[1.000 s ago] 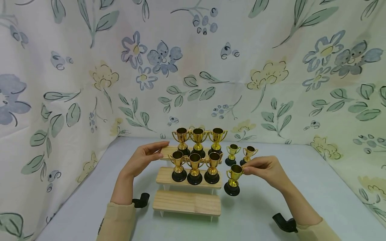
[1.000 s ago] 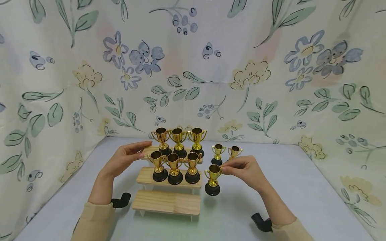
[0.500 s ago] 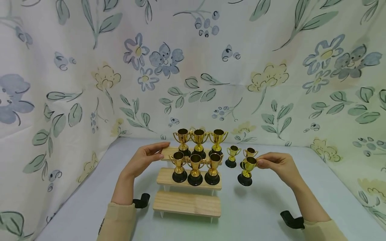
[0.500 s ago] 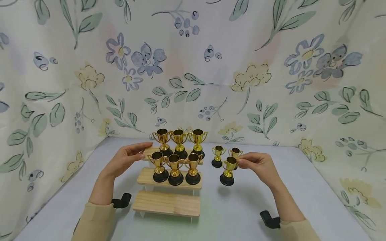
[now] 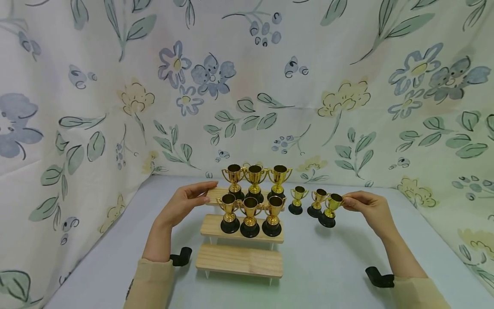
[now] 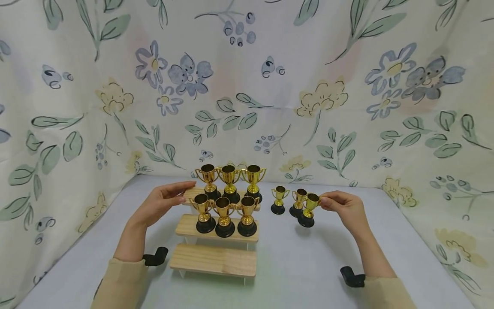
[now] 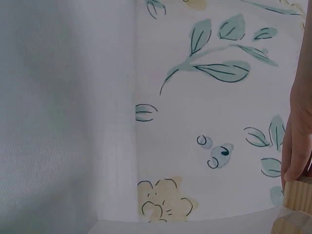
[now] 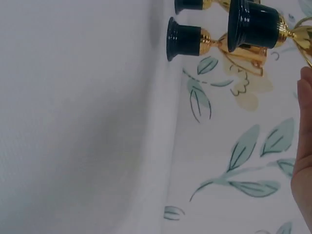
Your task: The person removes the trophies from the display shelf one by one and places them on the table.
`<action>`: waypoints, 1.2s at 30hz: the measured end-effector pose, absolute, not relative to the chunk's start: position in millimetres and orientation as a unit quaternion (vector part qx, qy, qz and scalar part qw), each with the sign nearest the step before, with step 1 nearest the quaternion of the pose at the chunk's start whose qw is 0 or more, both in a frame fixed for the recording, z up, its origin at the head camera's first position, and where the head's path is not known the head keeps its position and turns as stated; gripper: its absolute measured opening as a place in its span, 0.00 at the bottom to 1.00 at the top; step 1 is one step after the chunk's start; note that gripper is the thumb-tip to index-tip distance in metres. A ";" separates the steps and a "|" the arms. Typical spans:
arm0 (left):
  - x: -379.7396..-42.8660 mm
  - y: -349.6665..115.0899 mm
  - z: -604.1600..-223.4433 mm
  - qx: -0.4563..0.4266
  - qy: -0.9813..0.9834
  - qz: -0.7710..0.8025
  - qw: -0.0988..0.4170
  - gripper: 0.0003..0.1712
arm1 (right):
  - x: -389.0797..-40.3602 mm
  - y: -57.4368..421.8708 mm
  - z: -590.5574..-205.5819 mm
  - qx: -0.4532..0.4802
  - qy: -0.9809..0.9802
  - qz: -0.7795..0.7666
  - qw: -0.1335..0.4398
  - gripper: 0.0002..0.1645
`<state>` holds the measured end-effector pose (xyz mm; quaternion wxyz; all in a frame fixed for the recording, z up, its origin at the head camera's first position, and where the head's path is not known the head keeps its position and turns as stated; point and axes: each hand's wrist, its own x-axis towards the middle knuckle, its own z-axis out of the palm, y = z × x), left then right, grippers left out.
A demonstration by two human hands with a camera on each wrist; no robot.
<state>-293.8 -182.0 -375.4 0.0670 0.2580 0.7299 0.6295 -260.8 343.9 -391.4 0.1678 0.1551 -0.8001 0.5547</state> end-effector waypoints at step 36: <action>-293.6 -181.5 -374.9 0.264 0.727 0.631 0.064 0.31 | -291.1 377.1 -423.7 0.060 -0.744 0.645 0.165 0.13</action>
